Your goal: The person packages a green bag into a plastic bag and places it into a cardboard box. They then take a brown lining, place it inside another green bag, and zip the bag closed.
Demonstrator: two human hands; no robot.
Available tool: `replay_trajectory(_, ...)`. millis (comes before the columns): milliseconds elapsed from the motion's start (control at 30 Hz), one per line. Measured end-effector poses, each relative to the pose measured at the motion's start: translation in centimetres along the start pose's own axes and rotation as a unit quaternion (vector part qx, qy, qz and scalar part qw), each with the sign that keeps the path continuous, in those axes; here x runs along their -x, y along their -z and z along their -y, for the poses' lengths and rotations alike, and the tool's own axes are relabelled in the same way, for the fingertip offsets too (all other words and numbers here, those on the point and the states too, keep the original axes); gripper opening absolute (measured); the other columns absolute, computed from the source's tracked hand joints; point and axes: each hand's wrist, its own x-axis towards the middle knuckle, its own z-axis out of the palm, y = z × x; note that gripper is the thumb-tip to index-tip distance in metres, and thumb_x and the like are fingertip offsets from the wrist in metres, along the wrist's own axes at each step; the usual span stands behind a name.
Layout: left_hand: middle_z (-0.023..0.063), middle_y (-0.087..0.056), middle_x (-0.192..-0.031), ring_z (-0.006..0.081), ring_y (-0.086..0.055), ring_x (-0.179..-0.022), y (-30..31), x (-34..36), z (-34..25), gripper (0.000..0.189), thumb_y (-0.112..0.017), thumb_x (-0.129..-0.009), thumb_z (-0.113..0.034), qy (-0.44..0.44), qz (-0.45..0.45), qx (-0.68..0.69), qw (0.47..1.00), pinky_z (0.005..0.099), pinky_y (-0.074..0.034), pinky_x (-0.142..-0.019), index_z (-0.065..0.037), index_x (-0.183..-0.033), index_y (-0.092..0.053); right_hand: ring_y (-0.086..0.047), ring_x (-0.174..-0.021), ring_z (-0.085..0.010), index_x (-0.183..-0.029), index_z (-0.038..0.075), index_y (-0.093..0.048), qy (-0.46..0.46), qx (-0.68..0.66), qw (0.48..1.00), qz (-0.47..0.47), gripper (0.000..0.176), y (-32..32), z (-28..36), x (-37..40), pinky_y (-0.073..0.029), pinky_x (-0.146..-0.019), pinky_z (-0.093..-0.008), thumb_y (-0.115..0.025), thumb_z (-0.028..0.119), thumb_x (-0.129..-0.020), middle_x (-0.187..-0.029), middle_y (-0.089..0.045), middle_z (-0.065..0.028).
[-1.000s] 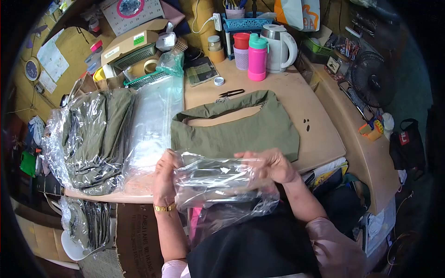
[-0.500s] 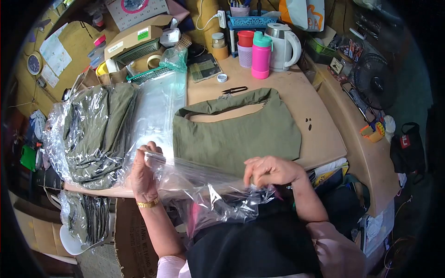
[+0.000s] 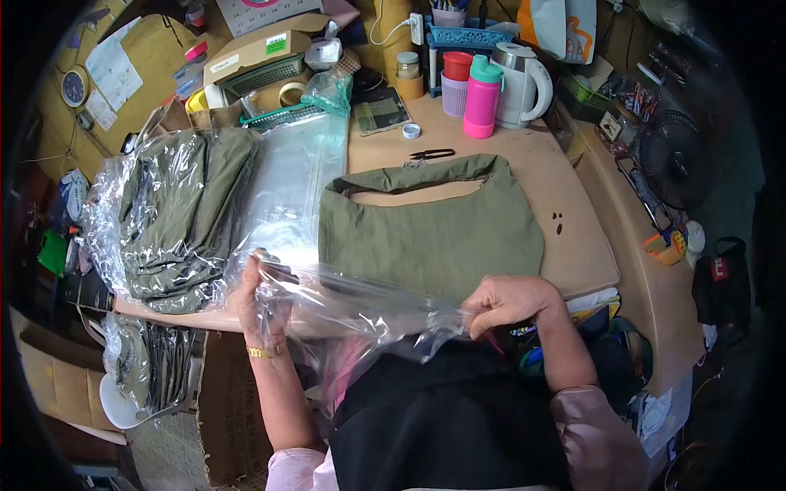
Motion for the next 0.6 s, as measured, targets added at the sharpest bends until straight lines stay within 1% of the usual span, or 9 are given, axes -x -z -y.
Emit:
replay_trajectory(100,0.0082,-0.065,-0.092,0.0177,-0.065,-0.086,-0.2,1.5,-0.9,0.020,-0.065,-0.094,-0.018,0.049,0.184,-0.053,0.980,0.0323,-0.054,-0.076,-0.002,-0.104,-0.060,-0.061,-0.070,-0.0146,-0.082,0.007,-0.061,0.222,-0.078,0.954,-0.188,0.023,0.2,-2.5,-0.8,-0.045,-0.059,-0.0294,-0.063,0.025,-0.096,-0.068,-0.057,-0.0025)
replay_trajectory(167,0.0056,-0.064,-0.089,0.0150,-0.062,-0.082,-5.1,2.1,-1.6,0.012,-0.069,-0.089,-0.010,0.094,0.338,-0.513,0.783,0.0339,-0.051,-0.074,-0.001,-0.096,-0.065,-0.061,-0.068,-0.0167,-0.083,0.008,-0.061,0.288,-0.288,0.745,-0.529,0.031,1.6,-3.0,-0.7,-0.047,-0.061,-0.0305,-0.061,0.035,-0.097,-0.069,-0.059,-0.0028)
replay_trajectory(233,0.0041,-0.065,-0.090,0.0123,-0.060,-0.084,-3.8,2.0,0.3,0.009,-0.068,-0.085,-0.005,0.276,0.243,-0.455,0.811,0.0310,-0.049,-0.072,-0.002,-0.094,-0.067,-0.062,-0.069,-0.0174,-0.082,0.007,-0.060,0.304,-0.445,0.747,-0.390,0.035,1.6,-4.1,-0.4,-0.047,-0.062,-0.0311,-0.060,0.039,-0.097,-0.069,-0.059,-0.0031)
replay_trajectory(300,0.0021,-0.066,-0.092,0.0121,-0.061,-0.086,5.4,0.5,-0.4,0.011,-0.065,-0.091,-0.011,0.119,0.122,-0.264,0.949,0.0283,-0.049,-0.074,-0.003,-0.099,-0.068,-0.062,-0.075,-0.0182,-0.085,0.005,-0.062,0.265,-0.655,0.702,-0.092,0.034,0.7,-5.2,-0.6,-0.048,-0.067,-0.0305,-0.063,0.037,-0.095,-0.073,-0.061,-0.0061)
replay_trajectory(333,0.0022,-0.067,-0.089,0.0137,-0.063,-0.078,-0.9,1.6,-0.1,0.022,-0.062,-0.097,-0.024,0.030,-0.047,-0.173,0.983,0.0295,-0.052,-0.073,-0.004,-0.105,-0.066,-0.062,-0.075,-0.0182,-0.087,0.003,-0.066,0.187,-0.243,0.939,-0.157,0.024,0.9,-5.6,-0.8,-0.048,-0.068,-0.0307,-0.068,0.026,-0.092,-0.078,-0.065,-0.0084)
replay_trajectory(433,0.0150,-0.067,-0.112,0.0229,-0.066,-0.097,0.4,-0.3,-0.5,0.031,-0.053,-0.102,-0.028,0.019,0.021,0.127,0.992,0.0369,-0.056,-0.081,-0.003,-0.119,-0.059,-0.062,-0.076,-0.0187,-0.087,0.001,-0.070,0.039,-0.116,0.991,0.044,0.012,-0.9,-3.6,-1.8,-0.049,-0.070,-0.0316,-0.071,0.013,-0.084,-0.086,-0.068,-0.0117)
replay_trajectory(467,0.0150,-0.067,-0.112,0.0229,-0.066,-0.097,1.2,0.2,-0.2,0.031,-0.053,-0.102,-0.028,0.019,0.019,0.126,0.992,0.0369,-0.056,-0.081,-0.003,-0.119,-0.059,-0.063,-0.075,-0.0204,-0.076,0.002,-0.066,0.126,-0.154,0.974,-0.111,0.019,-1.4,-2.7,-1.2,-0.050,-0.072,-0.0337,-0.065,0.016,-0.089,-0.082,-0.067,-0.0124)
replay_trajectory(533,0.0126,-0.066,-0.114,0.0214,-0.066,-0.098,1.9,1.7,0.3,0.030,-0.053,-0.102,-0.026,0.077,0.174,0.055,0.980,0.0355,-0.054,-0.086,-0.004,-0.122,-0.061,-0.063,-0.076,-0.0151,-0.079,0.007,-0.063,0.318,-0.350,0.785,-0.400,0.020,-1.0,-3.2,-2.0,-0.049,-0.066,-0.0310,-0.061,0.018,-0.095,-0.076,-0.065,-0.0065)
replay_trajectory(600,0.0107,-0.067,-0.109,0.0205,-0.066,-0.093,1.5,2.3,0.0,0.028,-0.054,-0.101,-0.024,0.131,0.214,-0.140,0.958,0.0339,-0.053,-0.083,-0.002,-0.118,-0.062,-0.063,-0.074,-0.0165,-0.080,0.007,-0.063,0.360,-0.474,0.739,-0.317,0.018,0.8,-3.5,-1.1,-0.050,-0.065,-0.0321,-0.061,0.017,-0.095,-0.075,-0.064,-0.0070)
